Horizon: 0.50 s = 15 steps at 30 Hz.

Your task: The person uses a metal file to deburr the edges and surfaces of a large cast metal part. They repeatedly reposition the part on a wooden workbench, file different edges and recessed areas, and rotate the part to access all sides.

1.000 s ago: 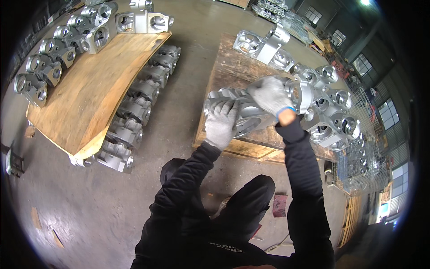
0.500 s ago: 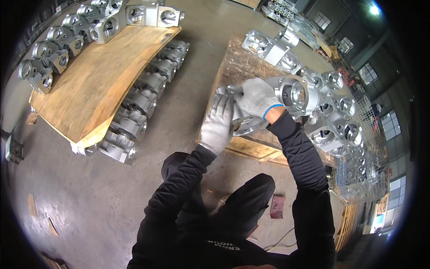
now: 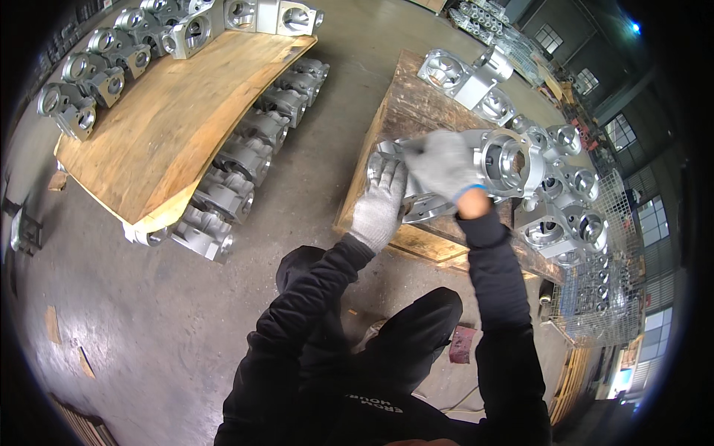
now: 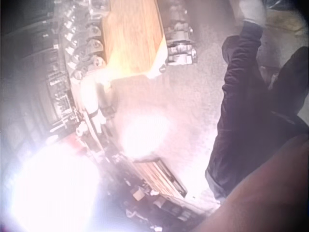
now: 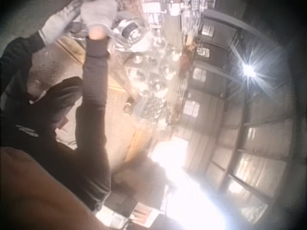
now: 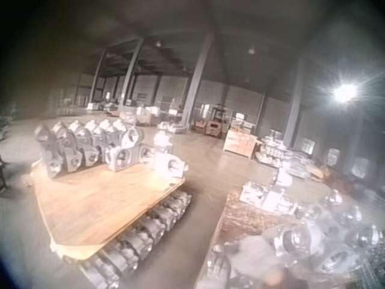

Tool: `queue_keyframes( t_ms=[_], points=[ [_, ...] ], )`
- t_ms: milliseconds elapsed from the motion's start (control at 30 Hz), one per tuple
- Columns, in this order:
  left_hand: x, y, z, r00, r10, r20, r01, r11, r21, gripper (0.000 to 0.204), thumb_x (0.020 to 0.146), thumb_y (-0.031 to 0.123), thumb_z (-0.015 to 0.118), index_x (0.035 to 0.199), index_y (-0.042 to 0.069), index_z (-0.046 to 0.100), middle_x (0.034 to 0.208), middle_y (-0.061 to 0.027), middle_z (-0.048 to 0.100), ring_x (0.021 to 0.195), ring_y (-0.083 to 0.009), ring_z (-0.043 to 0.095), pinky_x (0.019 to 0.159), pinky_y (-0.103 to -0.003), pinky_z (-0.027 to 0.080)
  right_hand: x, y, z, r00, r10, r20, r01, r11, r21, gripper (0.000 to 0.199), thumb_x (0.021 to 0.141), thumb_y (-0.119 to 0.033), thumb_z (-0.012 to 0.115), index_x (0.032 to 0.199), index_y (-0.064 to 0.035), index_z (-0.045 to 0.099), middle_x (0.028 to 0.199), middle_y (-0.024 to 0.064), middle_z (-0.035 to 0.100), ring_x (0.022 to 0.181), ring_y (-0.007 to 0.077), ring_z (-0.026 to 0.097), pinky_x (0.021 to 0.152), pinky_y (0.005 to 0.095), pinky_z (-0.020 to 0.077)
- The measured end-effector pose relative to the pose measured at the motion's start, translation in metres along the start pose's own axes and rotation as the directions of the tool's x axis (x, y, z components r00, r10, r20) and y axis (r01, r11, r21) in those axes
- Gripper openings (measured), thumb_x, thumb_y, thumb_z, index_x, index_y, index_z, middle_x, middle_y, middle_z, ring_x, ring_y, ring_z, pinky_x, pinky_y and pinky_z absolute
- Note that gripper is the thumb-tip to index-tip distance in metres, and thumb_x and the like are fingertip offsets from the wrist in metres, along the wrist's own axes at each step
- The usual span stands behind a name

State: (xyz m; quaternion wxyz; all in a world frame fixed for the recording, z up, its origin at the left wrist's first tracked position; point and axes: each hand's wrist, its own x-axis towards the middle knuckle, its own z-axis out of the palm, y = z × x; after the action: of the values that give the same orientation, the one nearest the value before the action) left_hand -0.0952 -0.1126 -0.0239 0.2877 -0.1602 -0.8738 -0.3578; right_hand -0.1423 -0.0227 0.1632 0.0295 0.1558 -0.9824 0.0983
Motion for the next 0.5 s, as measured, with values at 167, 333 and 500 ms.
queue_keyframes(
  t_ms=[167,333,500],
  points=[
    [0.001,0.001,0.0,0.999,0.036,-0.007,-0.035,0.998,0.049,0.09,0.074,0.011,0.076,0.155,0.0,0.038,0.159,-0.0257,0.04,0.147,-0.0463,0.042,0.1,-0.047,0.057,0.007,-0.003,-0.007,0.981,-0.164,0.108,0.188,0.942,-0.278,0.028,0.091,-0.031,0.066,0.105,-0.0142,0.083,0.096,0.0184,0.075,0.089,0.0381,0.074,0.086,0.0456,0.0586],
    [0.002,0.004,-0.006,0.966,-0.125,0.225,0.124,0.992,0.022,0.086,0.075,0.011,0.076,0.152,0.001,0.04,0.159,-0.026,0.04,0.152,-0.0443,0.036,0.097,-0.045,0.059,0.011,-0.009,-0.005,0.93,-0.296,0.217,0.354,0.881,-0.314,0.027,0.083,-0.022,0.068,0.104,-0.0196,0.084,0.095,0.0155,0.077,0.09,0.036,0.075,0.086,0.0456,0.0596],
    [0.002,0.003,-0.005,1.0,0.014,0.01,-0.015,0.999,0.034,0.082,0.075,0.011,0.075,0.15,0.0,0.043,0.159,-0.0269,0.04,0.152,-0.0445,0.037,0.098,-0.045,0.059,0.026,-0.012,0.0,0.964,-0.223,0.142,0.262,0.873,-0.411,0.024,0.074,-0.013,0.066,0.092,-0.0081,0.082,0.096,0.0211,0.076,0.094,0.0382,0.075,0.083,0.0477,0.0612]
  ],
)
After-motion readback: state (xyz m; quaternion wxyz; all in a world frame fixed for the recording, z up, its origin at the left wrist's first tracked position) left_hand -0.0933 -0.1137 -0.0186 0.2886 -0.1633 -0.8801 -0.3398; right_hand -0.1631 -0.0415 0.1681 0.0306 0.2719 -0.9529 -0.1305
